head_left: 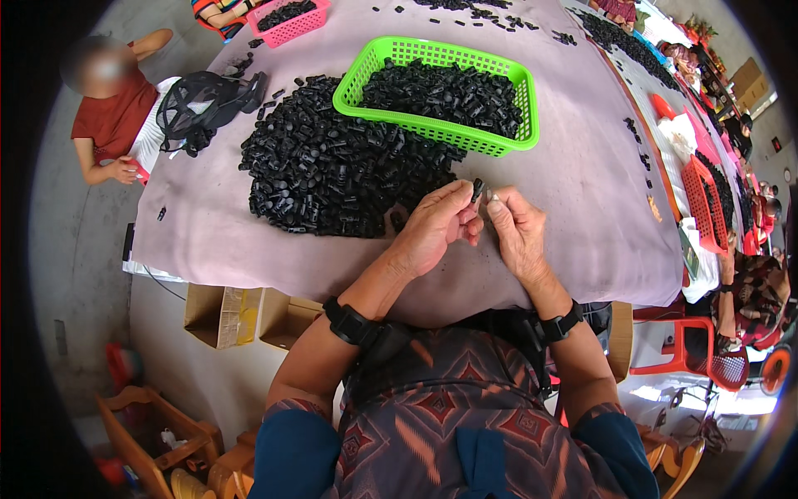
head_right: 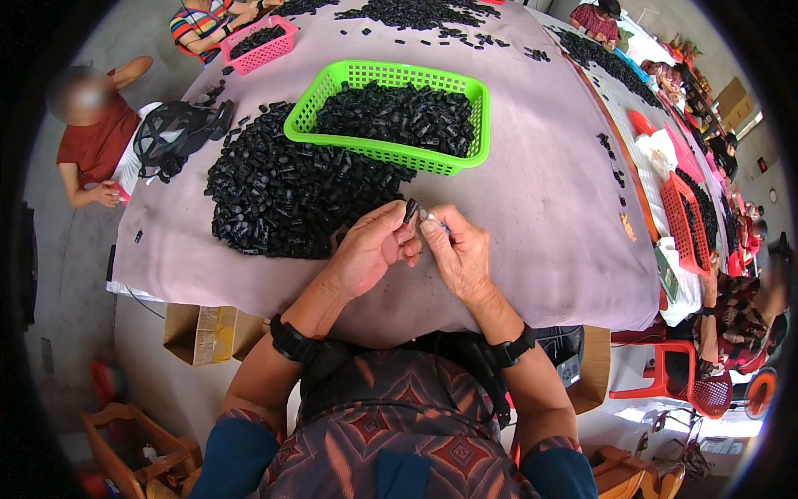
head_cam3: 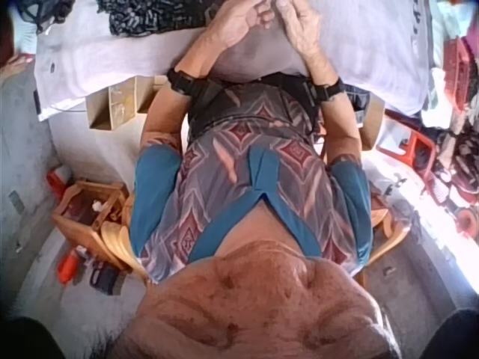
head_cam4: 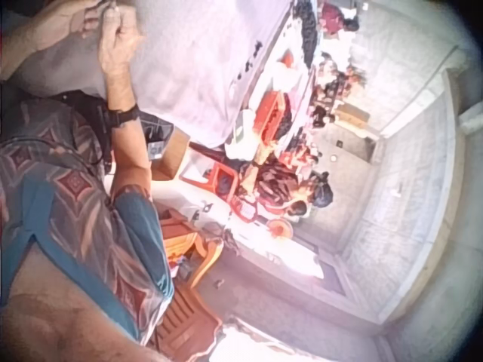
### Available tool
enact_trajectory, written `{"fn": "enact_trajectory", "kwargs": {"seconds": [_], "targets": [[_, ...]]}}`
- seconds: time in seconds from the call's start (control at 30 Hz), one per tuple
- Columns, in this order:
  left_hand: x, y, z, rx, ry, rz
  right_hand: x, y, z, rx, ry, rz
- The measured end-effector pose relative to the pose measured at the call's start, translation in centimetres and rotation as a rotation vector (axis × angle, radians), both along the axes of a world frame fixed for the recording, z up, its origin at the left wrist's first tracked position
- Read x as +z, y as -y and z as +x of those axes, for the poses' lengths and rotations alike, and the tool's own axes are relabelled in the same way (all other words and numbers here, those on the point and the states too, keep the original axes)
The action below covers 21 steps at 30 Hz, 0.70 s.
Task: Manually assembling small black plastic shoe components at a production table.
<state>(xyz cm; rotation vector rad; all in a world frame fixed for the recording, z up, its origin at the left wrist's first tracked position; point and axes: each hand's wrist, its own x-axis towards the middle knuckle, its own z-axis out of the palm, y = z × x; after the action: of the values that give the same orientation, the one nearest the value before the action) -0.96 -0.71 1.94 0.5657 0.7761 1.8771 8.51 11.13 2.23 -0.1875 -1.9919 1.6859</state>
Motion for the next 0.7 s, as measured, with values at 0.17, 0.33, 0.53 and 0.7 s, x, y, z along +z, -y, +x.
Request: {"fn": "enact_trajectory", "kwargs": {"seconds": [0.17, 0.33, 0.53, 0.7], "targets": [[-0.26, -0.07, 0.01, 0.019, -0.008, -0.029, 0.38, 0.14, -0.08, 0.101, -0.009, 0.117], [-0.33, 0.02, -0.16, 0.028, -0.029, -0.074, 0.48, 0.02, -0.11, 0.087, 0.013, 0.171], [-0.42, 0.09, -0.30, -0.010, 0.029, -0.039, 0.56, 0.07, -0.04, 0.109, 0.044, 0.126], [-0.58, 0.06, -0.35, -0.053, 0.096, 0.000, 0.55, 0.25, -0.07, 0.093, 0.042, 0.113]]}}
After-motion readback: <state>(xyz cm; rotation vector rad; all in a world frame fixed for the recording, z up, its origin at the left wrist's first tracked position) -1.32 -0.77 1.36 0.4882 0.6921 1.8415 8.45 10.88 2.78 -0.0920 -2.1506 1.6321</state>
